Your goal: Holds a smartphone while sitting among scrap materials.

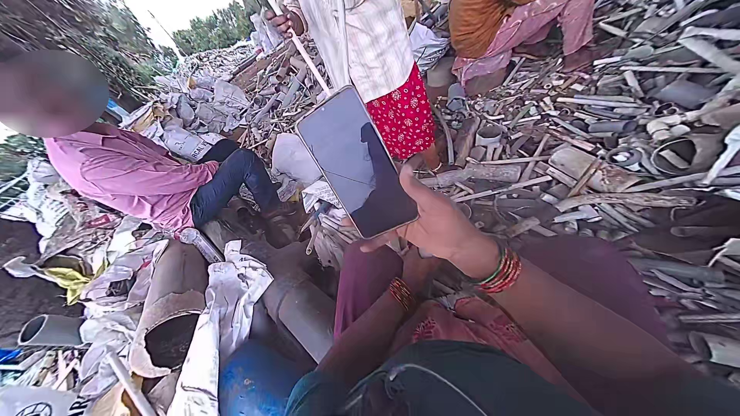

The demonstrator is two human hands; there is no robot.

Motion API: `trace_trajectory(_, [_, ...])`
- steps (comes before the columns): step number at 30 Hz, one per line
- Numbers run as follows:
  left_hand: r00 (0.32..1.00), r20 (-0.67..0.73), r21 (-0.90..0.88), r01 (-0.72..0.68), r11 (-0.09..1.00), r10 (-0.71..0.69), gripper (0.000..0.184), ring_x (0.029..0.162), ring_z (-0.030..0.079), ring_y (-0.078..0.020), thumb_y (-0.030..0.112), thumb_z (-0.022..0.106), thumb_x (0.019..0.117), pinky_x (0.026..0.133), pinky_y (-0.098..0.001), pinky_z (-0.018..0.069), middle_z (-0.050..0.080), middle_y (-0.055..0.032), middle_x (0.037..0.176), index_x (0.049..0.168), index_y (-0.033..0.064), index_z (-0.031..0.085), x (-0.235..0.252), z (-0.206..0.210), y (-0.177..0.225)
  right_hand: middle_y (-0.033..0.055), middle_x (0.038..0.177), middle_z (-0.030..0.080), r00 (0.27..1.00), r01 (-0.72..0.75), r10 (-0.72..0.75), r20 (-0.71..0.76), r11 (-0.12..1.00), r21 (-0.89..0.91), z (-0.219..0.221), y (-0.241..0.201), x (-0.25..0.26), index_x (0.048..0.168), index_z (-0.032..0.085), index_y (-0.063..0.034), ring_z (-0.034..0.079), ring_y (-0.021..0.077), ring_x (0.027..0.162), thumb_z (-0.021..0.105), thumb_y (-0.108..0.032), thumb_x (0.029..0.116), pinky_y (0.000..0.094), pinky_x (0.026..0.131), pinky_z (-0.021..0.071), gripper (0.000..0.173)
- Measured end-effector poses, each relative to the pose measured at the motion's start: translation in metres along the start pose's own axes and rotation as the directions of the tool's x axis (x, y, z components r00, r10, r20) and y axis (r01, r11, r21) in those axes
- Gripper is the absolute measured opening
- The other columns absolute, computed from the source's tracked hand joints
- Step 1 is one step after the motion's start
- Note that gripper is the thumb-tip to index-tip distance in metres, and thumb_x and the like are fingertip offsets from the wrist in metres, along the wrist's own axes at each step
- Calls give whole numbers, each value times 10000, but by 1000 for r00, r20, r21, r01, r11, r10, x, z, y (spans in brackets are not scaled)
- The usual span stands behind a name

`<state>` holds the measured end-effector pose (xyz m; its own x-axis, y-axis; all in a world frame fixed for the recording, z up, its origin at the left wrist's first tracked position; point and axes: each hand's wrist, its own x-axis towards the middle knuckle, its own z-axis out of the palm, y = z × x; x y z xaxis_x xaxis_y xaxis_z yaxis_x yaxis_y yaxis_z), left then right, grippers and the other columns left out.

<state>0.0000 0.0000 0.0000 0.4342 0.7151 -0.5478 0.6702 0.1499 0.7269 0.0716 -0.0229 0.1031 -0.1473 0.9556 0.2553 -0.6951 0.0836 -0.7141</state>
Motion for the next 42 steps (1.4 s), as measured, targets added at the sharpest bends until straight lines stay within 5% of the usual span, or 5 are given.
trace_trajectory(4, [967, -53, -218, -256, 942, 251, 698, 1172, 603, -365, 28, 743, 870, 1016, -481, 491, 575, -324, 1314, 1468, -89, 402, 98, 36, -96, 135, 1232, 671, 995, 84, -82, -55, 996, 33, -9, -9, 4, 1410, 454, -215, 723, 331, 1019, 392, -573, 1046, 489, 716, 641, 514])
trace_trajectory(12, [958, -50, -241, -286, 927, 283, 700, 1139, 615, -337, -5, 756, 832, 1000, -465, 499, 594, -306, 1280, 1442, -89, 422, 101, 37, -94, 160, 1244, 666, 996, 88, -88, -17, 996, 0, -15, -9, 9, 1408, 445, -181, 716, 350, 1049, 502, -593, 993, 473, 711, 648, 588])
trace_trajectory(19, [967, -34, -225, -255, 941, 253, 782, 1245, 580, -391, 56, 762, 859, 1066, -515, 464, 553, -326, 1371, 1519, -63, 360, 106, 38, -100, 193, 1223, 665, 991, 57, -53, -123, 998, 29, -4, -11, 8, 1365, 437, -115, 723, 368, 1025, 277, -473, 1085, 490, 681, 648, 481])
trace_trajectory(28, [977, -18, -207, -213, 955, 214, 659, 1159, 601, -345, 67, 752, 874, 1017, -479, 485, 580, -304, 1302, 1430, -96, 438, 93, 35, -90, 173, 1286, 652, 979, 194, -188, -73, 978, 80, -6, -33, -4, 1391, 494, -181, 703, 371, 1085, 464, -584, 1019, 521, 784, 636, 549])
trace_trajectory(42, [989, -12, -134, -150, 980, 150, 581, 1126, 627, -335, 123, 746, 883, 1009, -488, 491, 628, -284, 1236, 1373, -86, 514, 101, 36, -100, 114, 1346, 614, 954, 296, -296, -47, 955, 2, -4, -61, 4, 1493, 396, -268, 683, 332, 1132, 329, -567, 1065, 508, 769, 636, 526])
